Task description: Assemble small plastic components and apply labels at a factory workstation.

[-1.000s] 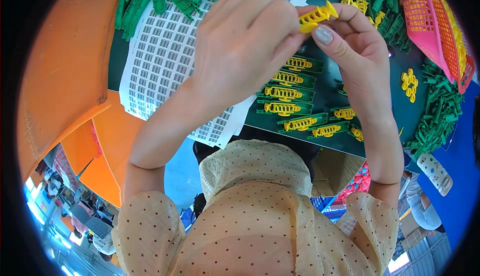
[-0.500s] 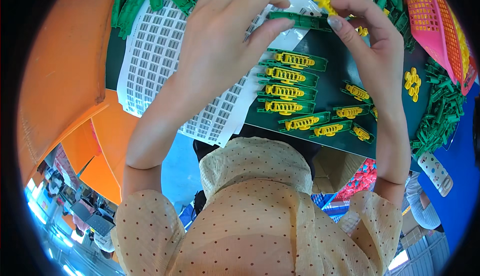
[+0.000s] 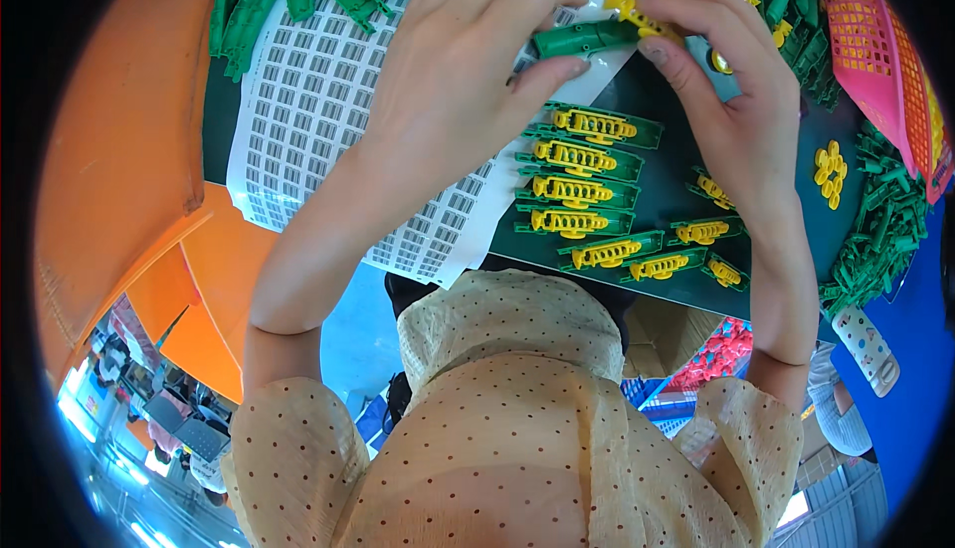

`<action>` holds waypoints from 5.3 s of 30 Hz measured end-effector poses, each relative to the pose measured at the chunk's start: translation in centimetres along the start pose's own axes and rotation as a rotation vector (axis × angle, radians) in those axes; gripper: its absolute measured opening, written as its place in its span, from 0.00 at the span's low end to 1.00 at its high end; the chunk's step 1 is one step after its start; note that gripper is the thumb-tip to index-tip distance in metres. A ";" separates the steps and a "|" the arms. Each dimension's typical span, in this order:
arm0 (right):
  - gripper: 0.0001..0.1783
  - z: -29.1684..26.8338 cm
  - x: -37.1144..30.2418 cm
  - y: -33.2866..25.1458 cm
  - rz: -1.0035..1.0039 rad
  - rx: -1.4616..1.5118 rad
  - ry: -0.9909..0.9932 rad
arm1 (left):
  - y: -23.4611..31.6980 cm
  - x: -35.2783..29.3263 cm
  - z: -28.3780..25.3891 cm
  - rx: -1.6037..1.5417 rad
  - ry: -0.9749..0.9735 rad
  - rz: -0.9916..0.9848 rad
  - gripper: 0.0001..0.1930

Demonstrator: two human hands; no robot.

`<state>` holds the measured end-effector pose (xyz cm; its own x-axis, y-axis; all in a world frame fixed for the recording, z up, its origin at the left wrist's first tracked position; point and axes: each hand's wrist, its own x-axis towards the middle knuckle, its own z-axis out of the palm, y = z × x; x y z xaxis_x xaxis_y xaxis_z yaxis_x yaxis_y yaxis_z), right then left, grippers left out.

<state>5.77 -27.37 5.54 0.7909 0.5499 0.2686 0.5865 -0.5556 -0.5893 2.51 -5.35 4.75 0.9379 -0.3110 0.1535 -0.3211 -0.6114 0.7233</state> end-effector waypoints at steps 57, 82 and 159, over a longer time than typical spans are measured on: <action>0.15 2.6 0.3 -1.6 -0.160 -0.111 0.008 | -1.9 -0.7 0.1 0.035 0.087 0.115 0.14; 0.13 0.6 1.9 -4.1 0.012 -0.071 -0.165 | -1.5 -1.6 0.2 0.207 0.117 0.290 0.10; 0.11 -1.3 -0.7 0.3 0.270 0.851 0.103 | 2.2 2.4 -0.7 -0.570 -0.021 -0.104 0.06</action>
<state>5.59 -28.76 6.18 0.9190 0.3858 0.0816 0.0823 0.0147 -0.9965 4.13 -6.91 7.20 0.9561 -0.2882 0.0531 -0.1007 -0.1530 0.9831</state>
